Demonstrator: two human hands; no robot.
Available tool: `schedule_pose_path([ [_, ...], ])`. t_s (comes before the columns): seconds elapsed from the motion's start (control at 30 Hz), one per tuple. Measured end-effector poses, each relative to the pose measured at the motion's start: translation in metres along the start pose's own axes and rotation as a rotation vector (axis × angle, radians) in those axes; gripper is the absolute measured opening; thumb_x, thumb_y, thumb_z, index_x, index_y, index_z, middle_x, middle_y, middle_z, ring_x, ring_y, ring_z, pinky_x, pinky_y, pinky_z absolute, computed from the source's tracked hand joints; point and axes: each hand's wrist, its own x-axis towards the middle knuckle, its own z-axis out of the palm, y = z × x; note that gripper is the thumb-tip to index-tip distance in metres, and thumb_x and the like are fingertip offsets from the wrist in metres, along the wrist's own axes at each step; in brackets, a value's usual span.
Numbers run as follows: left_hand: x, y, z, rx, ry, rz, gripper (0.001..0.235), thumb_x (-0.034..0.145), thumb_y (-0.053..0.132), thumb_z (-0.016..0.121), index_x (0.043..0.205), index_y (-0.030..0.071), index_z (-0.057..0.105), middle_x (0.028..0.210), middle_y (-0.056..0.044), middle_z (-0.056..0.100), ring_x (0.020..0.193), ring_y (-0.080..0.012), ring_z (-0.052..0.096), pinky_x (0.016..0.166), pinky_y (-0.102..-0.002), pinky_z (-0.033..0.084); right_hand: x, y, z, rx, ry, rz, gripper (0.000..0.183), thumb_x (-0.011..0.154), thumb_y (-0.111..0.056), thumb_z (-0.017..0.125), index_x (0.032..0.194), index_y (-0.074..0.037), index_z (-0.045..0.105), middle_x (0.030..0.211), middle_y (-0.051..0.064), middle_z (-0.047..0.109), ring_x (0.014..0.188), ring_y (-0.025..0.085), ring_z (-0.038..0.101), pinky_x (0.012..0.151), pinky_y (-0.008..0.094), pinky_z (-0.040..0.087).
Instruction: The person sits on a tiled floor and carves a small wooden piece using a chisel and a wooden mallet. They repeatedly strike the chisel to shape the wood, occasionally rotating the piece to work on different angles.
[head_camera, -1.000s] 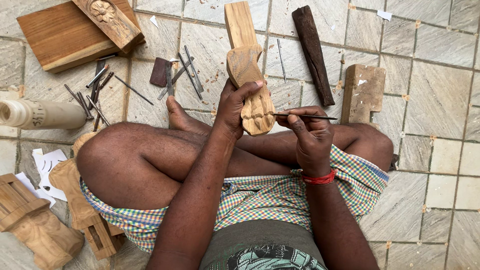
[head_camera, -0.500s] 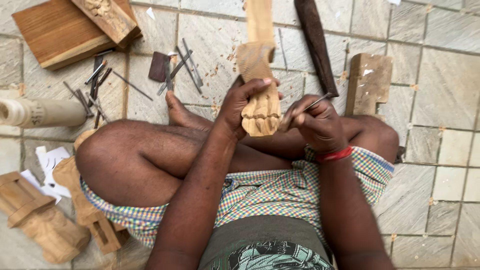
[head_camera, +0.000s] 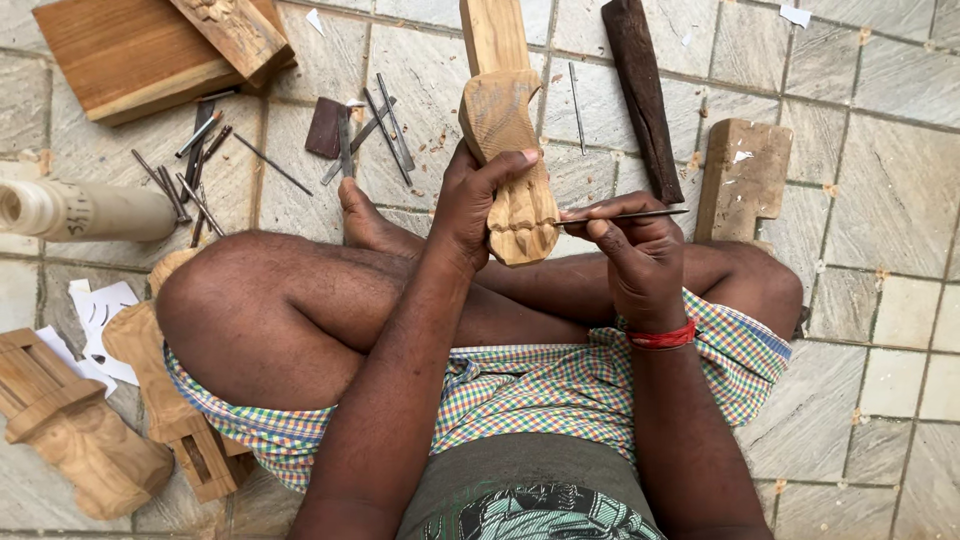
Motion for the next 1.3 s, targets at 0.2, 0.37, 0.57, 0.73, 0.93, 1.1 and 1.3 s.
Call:
schedule_pose_path([
  [0.2,-0.003,0.001,0.002,0.177,0.041,0.139,0.070,0.081,0.020,0.079,0.138,-0.001,0.046,0.117,-0.018,0.064,0.107,-0.0245,0.069,0.093,-0.037,0.063,-0.001,-0.013,0.004,-0.136,-0.020,-0.097,0.006,0.104,0.002,0.066,0.110,0.000,0.065,0.109,0.016,0.075,0.108,0.022,0.074,0.103,0.037,0.062],
  [0.37,-0.003,-0.001,0.006,0.154,0.065,0.255,0.067,0.084,0.017,0.079,0.139,-0.001,0.046,0.120,-0.018,0.063,0.110,-0.0236,0.068,0.096,-0.036,0.060,-0.009,-0.002,0.024,-0.315,0.248,-0.156,0.009,0.100,0.002,0.074,0.106,0.001,0.067,0.100,0.012,0.075,0.093,0.015,0.075,0.084,0.028,0.064],
  [0.57,-0.003,-0.002,0.003,0.146,0.105,0.252,0.067,0.083,0.018,0.079,0.138,-0.001,0.045,0.119,-0.018,0.063,0.108,-0.0233,0.069,0.094,-0.035,0.061,-0.014,0.004,0.031,-0.433,0.262,-0.188,0.014,0.098,0.003,0.077,0.104,0.001,0.065,0.102,0.014,0.075,0.097,0.014,0.074,0.085,0.026,0.062],
  [0.73,-0.002,-0.003,0.002,0.161,0.133,0.263,0.067,0.084,0.019,0.079,0.138,-0.001,0.045,0.119,-0.017,0.062,0.109,-0.0221,0.068,0.096,-0.035,0.060,-0.011,0.003,0.033,-0.356,0.232,-0.202,0.015,0.099,0.004,0.075,0.104,-0.001,0.062,0.107,0.015,0.074,0.104,0.017,0.075,0.092,0.029,0.063],
  [0.93,0.001,-0.010,0.001,0.127,0.155,0.332,0.064,0.085,0.015,0.080,0.137,-0.001,0.046,0.117,-0.015,0.061,0.109,-0.0210,0.065,0.097,-0.034,0.058,-0.009,0.001,0.042,-0.410,0.246,-0.216,0.015,0.100,0.005,0.073,0.101,-0.001,0.059,0.109,0.019,0.075,0.110,0.021,0.076,0.096,0.032,0.065],
  [1.1,-0.002,-0.013,0.003,0.071,0.196,0.354,0.065,0.085,0.014,0.080,0.138,0.000,0.044,0.120,-0.016,0.060,0.110,-0.0213,0.065,0.098,-0.035,0.058,-0.010,-0.003,0.057,-0.565,0.217,-0.359,0.014,0.100,0.008,0.072,0.102,0.000,0.060,0.110,0.020,0.075,0.114,0.027,0.075,0.103,0.037,0.063],
  [1.3,-0.002,0.003,-0.001,0.227,0.098,0.204,0.069,0.082,0.021,0.077,0.138,-0.001,0.042,0.118,-0.019,0.059,0.106,-0.0240,0.067,0.092,-0.036,0.064,-0.006,-0.018,0.037,-0.571,-0.014,-0.373,0.018,0.096,0.008,0.076,0.102,-0.003,0.063,0.111,0.015,0.074,0.114,0.026,0.074,0.101,0.037,0.062],
])
